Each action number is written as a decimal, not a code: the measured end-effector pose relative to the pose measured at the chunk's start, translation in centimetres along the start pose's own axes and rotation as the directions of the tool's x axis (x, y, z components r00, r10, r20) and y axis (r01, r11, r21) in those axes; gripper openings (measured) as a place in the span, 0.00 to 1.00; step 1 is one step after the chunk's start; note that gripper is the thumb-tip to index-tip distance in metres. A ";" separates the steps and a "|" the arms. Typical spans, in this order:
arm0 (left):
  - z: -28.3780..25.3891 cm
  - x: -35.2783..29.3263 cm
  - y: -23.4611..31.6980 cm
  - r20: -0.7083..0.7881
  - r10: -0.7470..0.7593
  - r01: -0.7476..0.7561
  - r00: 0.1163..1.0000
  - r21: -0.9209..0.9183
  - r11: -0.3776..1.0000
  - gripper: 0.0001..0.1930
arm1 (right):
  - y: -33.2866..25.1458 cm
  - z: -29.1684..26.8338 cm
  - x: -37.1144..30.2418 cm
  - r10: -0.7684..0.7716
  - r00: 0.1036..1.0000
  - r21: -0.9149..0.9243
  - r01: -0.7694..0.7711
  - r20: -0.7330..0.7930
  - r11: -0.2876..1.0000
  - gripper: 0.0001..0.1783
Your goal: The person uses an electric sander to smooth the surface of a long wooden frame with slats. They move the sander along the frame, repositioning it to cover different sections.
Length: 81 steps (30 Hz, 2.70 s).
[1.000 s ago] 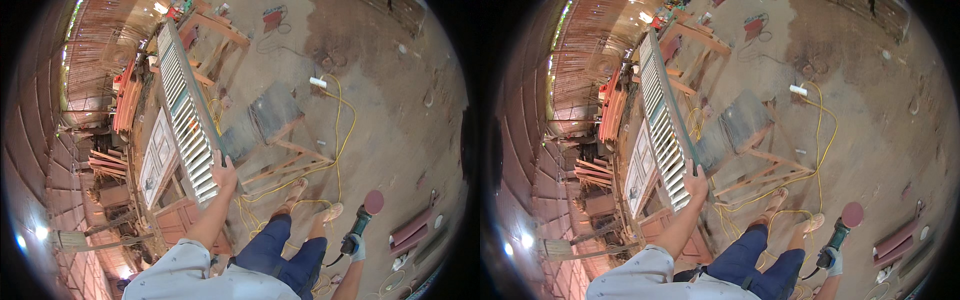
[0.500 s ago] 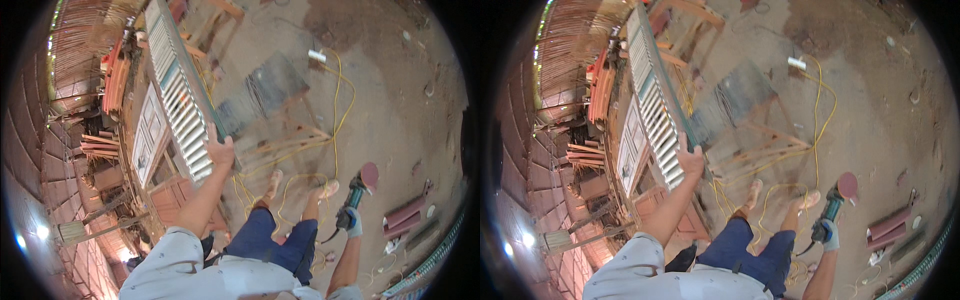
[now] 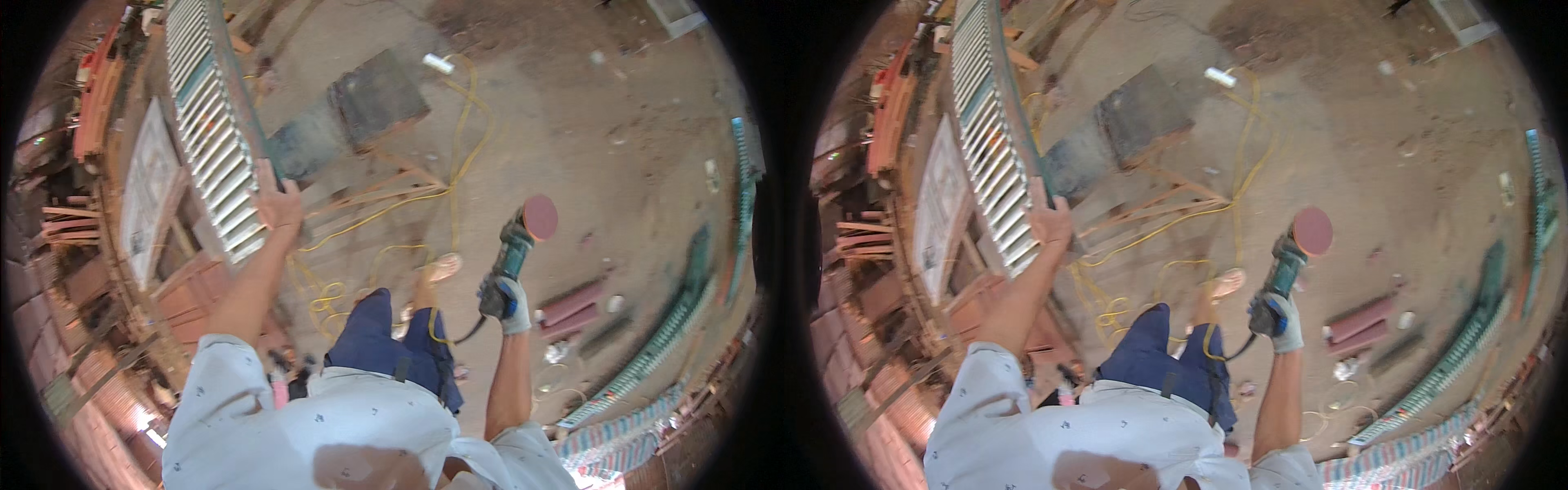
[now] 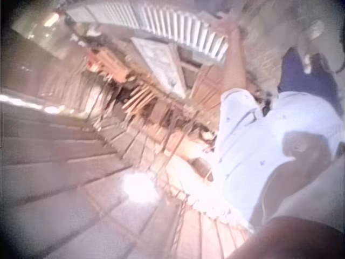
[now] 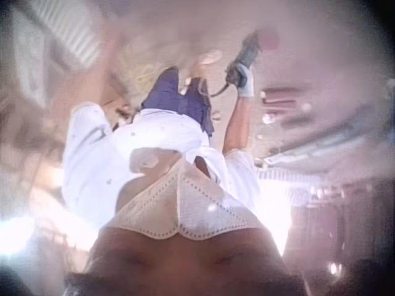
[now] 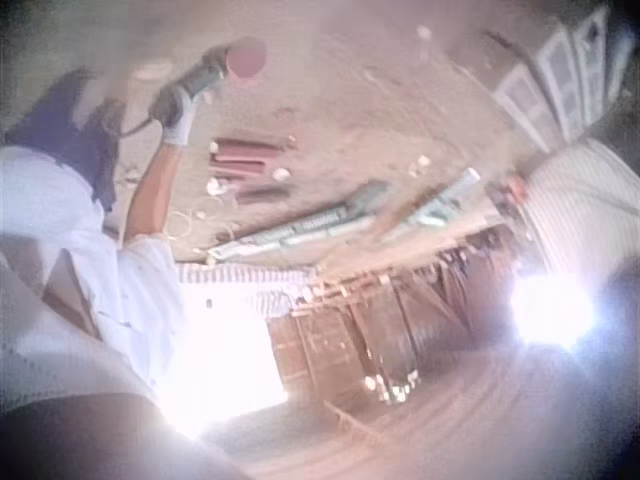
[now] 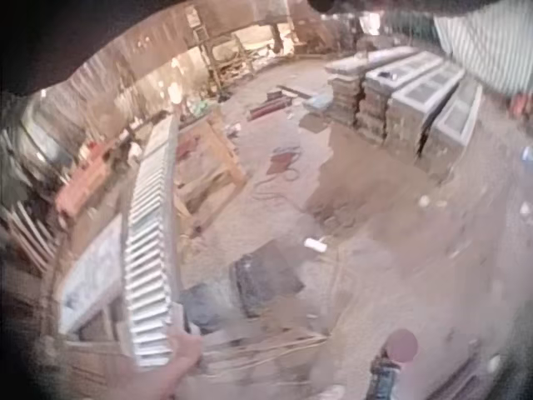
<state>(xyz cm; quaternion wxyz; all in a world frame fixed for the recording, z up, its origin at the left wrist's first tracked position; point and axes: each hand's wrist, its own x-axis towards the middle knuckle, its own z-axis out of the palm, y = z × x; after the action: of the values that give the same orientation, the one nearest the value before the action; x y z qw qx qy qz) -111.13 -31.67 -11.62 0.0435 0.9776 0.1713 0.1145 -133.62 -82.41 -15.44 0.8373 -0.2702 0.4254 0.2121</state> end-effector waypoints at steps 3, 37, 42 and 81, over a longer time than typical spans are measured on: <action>-0.1 0.2 0.6 0.047 -0.049 0.050 0.998 -0.023 0.998 0.36 | -9.8 4.4 -0.9 -0.165 0.985 -0.116 0.170 0.056 0.979 0.23; -12.6 18.4 52.2 0.456 0.538 0.537 0.709 -0.843 0.006 0.51 | -59.3 56.8 7.9 -0.251 0.729 -0.413 0.598 0.637 0.687 0.19; -13.3 34.6 59.2 0.294 0.340 0.286 0.893 -0.955 0.074 0.52 | -63.6 65.6 15.8 -0.254 0.522 -0.400 0.822 0.814 0.405 0.18; 5.2 79.7 19.5 0.711 -0.484 -0.124 0.510 -0.496 -0.859 0.54 | -45.7 125.4 57.6 0.668 0.400 -0.738 0.031 0.628 0.674 0.58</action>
<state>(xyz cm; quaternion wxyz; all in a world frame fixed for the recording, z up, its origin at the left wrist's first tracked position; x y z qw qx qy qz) -30.67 -22.71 2.44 0.8583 0.0544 0.3949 0.3231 -0.32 -30.69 11.06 0.7160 -0.2989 -0.1164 0.6201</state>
